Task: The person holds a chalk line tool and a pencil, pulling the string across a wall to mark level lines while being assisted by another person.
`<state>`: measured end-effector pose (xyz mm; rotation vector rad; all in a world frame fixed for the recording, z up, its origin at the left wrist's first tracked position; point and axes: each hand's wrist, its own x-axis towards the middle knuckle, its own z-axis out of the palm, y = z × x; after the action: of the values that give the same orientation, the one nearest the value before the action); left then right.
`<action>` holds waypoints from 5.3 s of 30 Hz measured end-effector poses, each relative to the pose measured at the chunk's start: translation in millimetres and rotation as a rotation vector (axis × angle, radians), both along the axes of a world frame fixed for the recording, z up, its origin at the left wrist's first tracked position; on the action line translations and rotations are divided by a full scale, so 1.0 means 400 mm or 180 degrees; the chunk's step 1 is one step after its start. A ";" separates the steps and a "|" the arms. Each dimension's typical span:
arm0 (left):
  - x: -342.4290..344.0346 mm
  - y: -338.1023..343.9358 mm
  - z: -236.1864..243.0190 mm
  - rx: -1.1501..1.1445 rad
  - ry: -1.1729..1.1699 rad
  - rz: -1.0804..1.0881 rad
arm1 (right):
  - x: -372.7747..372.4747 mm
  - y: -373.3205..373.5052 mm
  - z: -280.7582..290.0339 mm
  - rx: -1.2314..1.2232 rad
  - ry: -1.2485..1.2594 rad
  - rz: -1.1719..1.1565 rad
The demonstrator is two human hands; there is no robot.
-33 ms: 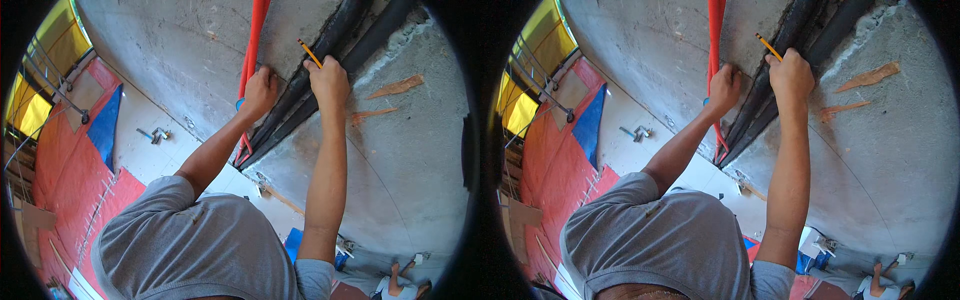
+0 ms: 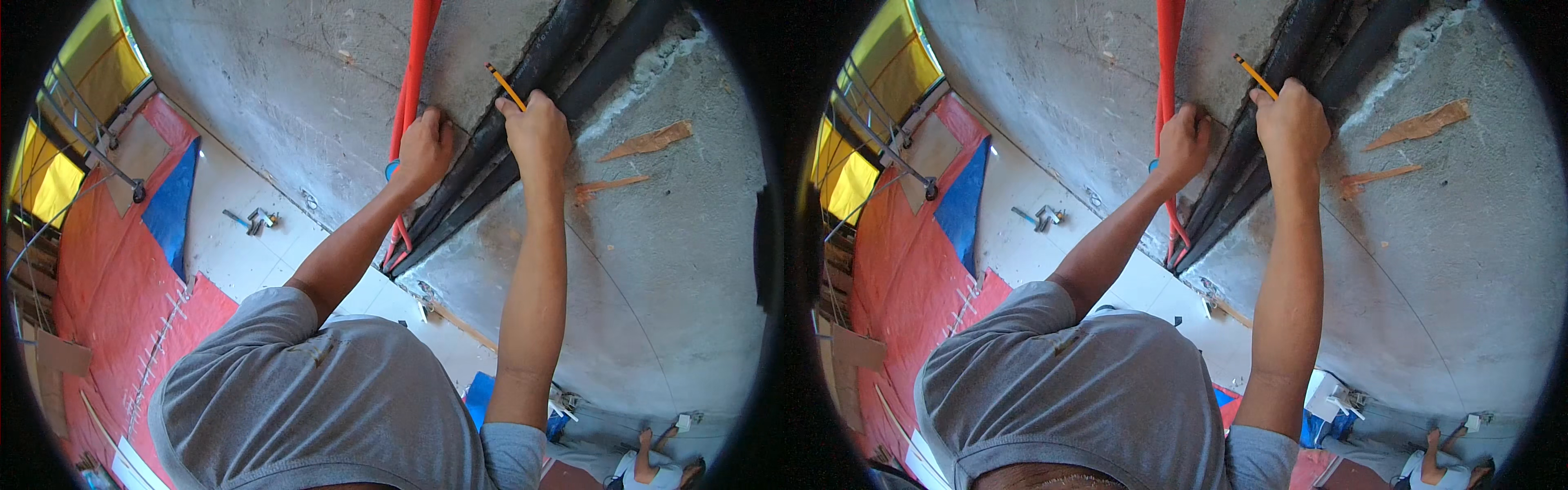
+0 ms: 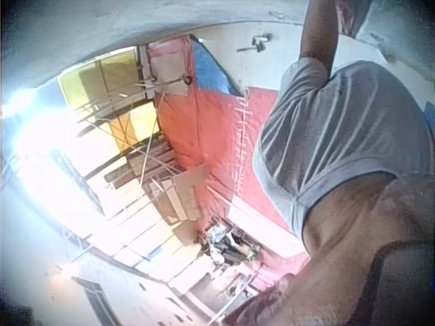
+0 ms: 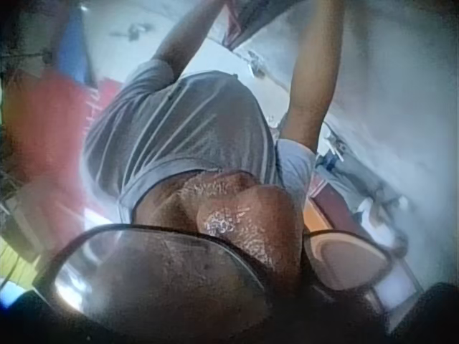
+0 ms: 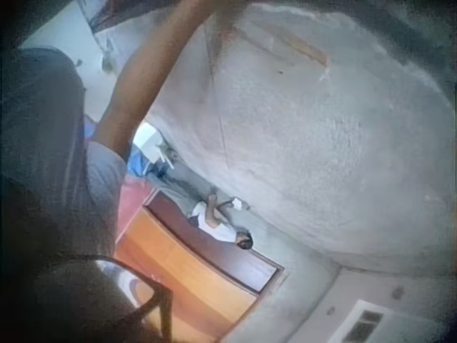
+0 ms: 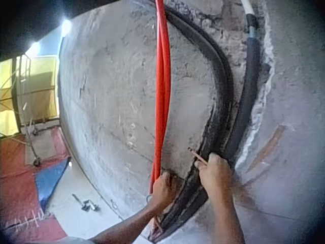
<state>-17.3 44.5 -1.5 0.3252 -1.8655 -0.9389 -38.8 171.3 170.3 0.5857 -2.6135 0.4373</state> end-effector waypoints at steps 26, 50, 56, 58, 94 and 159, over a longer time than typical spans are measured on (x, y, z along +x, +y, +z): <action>-0.002 0.002 -0.008 0.0005 -0.0135 0.0085 | 0.008 -0.004 0.005 0.0085 0.0082 -0.0004; 0.010 -0.003 -0.012 -0.0074 -0.0028 0.0100 | -0.010 -0.006 -0.024 0.0034 0.0234 -0.0015; -0.042 0.021 -0.019 -0.0319 -0.0494 0.0150 | -0.023 0.040 -0.043 -0.0254 0.0724 0.0612; -0.057 -0.066 -0.084 -0.1167 -0.0510 0.0304 | -0.069 -0.026 -0.076 -0.0500 0.0527 0.0374; -0.048 -0.064 -0.069 -0.0405 -0.0142 -0.0159 | -0.153 -0.102 -0.122 -0.0597 0.0083 -0.0096; 0.368 0.137 -0.157 0.2574 -0.1832 -0.3144 | -0.048 -0.028 -0.083 -0.1356 0.0027 -0.0145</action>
<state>129.8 99.4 -64.4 0.1252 -2.0651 -2.5036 -58.1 160.1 137.0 0.3809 -2.4117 0.9403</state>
